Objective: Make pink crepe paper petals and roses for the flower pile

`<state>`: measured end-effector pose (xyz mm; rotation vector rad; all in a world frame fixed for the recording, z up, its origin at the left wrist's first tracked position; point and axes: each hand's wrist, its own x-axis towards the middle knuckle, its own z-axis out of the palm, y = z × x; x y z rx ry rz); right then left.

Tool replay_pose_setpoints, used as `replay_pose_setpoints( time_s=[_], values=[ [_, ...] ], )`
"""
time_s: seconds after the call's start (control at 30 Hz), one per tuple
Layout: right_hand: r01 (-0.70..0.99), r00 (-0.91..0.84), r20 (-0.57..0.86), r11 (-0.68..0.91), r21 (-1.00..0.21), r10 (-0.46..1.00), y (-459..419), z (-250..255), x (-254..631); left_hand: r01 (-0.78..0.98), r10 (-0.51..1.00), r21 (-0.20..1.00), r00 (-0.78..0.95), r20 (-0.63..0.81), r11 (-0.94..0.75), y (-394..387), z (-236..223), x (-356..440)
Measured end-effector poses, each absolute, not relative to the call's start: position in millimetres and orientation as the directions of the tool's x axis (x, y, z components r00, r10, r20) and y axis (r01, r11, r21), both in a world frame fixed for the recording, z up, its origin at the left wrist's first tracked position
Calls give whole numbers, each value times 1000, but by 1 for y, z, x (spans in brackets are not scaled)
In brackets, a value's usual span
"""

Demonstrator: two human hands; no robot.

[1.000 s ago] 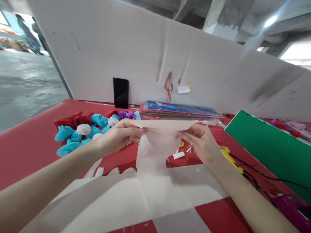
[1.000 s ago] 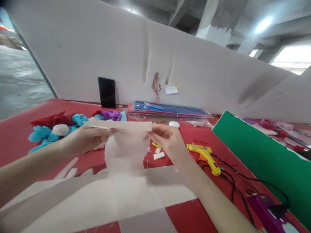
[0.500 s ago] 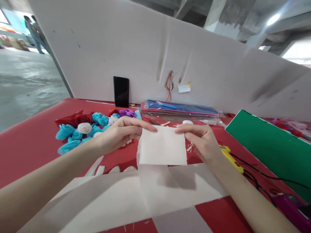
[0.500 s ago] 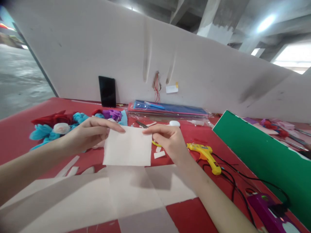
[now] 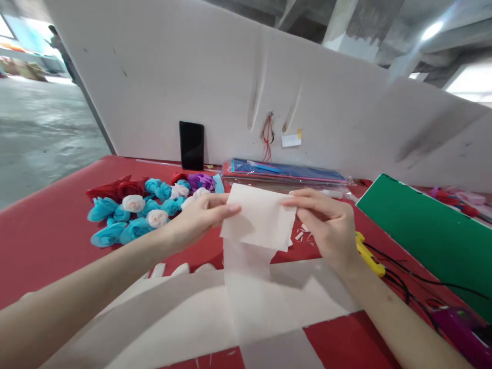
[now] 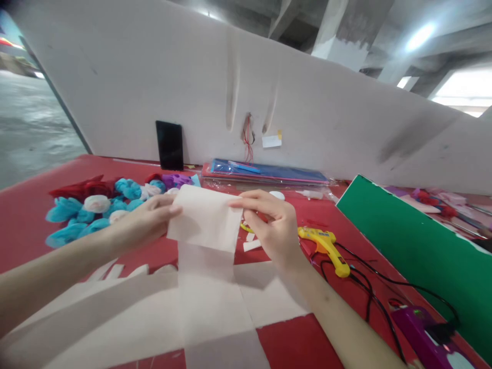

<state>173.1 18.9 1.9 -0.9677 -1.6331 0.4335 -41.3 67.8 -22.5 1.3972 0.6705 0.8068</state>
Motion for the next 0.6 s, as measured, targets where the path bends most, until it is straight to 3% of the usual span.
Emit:
replay_pose_setpoints(
  time_s=[0.13,0.23,0.33,0.43,0.5,0.6],
  values=[
    [375,-53,665,632,-678,745,17,2,173,92,842,995,539,-28,-26,58,-18,-39],
    [341,-41,637,610,-716,770,20,2,172,173,862,984,505,-54,-39,55,-15,-38],
    [181,-11,485,478,-859,875,25,1,172,58,858,998,514,-24,-6,54,-15,-37],
    [20,-191,272,281,-959,943,27,1,173,-94,866,995,499,32,18,54,-13,-36],
    [35,-289,193,211,-977,938,25,2,172,-103,888,995,457,41,8,53,-10,-36],
    [142,-264,157,199,-970,952,19,7,167,-62,916,997,396,65,-44,51,-6,-36]
  ],
)
